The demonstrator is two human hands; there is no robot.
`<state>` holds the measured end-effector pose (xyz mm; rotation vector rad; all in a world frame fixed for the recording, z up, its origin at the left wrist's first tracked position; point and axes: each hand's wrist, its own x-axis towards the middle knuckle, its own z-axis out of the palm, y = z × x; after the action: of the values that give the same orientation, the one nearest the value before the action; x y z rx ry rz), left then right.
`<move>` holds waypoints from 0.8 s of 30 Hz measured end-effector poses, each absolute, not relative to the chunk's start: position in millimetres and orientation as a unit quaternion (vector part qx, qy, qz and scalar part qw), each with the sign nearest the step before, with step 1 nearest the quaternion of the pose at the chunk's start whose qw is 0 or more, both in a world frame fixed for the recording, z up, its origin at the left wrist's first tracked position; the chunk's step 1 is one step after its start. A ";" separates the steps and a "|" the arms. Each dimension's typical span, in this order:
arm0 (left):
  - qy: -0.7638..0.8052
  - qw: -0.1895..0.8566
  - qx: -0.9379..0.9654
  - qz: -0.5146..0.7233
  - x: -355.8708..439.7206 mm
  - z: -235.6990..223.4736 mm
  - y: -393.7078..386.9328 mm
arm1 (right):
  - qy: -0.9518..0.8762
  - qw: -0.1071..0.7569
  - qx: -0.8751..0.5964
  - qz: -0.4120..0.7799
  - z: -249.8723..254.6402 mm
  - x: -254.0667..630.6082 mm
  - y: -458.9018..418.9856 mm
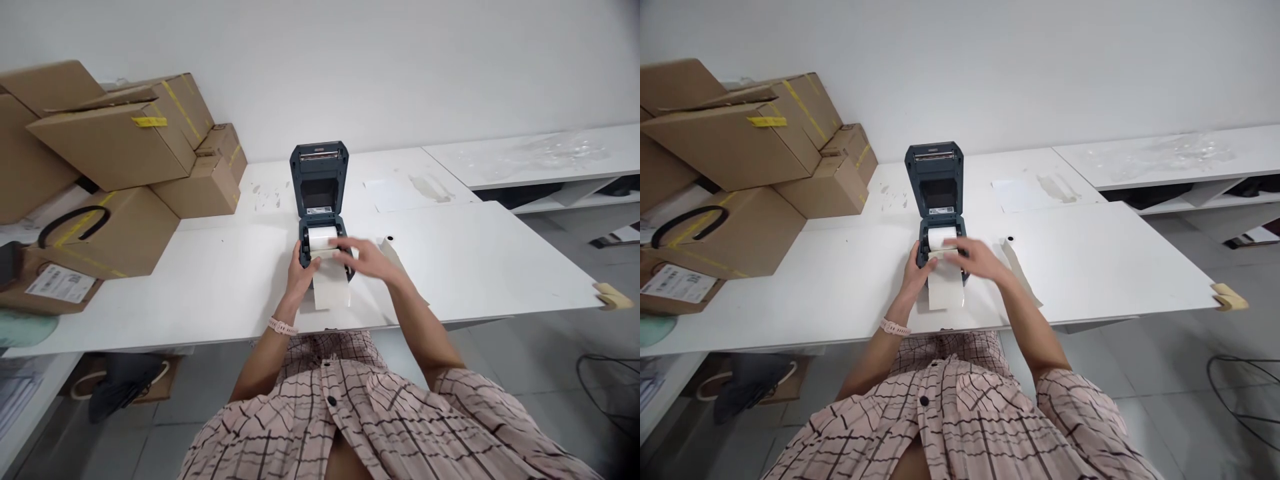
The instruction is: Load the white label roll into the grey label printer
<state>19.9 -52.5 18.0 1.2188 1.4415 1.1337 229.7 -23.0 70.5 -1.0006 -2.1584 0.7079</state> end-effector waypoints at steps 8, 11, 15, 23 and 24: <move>0.604 0.482 0.456 0.442 23.0 22.0 -90.8 | -0.687 0.506 -0.424 0.304 137.3 220.2 143.1; 0.587 0.499 0.447 0.454 20.1 22.9 -92.7 | -0.650 0.540 -0.407 0.347 143.5 212.8 154.2; 0.584 0.510 0.441 0.452 19.0 17.3 -90.6 | -0.627 0.588 -0.397 0.321 134.0 211.5 106.9; 0.552 0.482 0.395 0.554 12.3 26.3 -87.7 | -0.640 0.581 -0.392 0.315 64.6 213.8 -22.3; 0.549 0.478 0.393 0.562 12.0 30.6 -85.2 | -0.625 0.571 -0.415 0.332 52.7 215.6 -31.4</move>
<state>12.0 -85.2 30.6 0.9598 1.3408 1.3734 215.6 -31.4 52.7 -0.9743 -1.4668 0.7781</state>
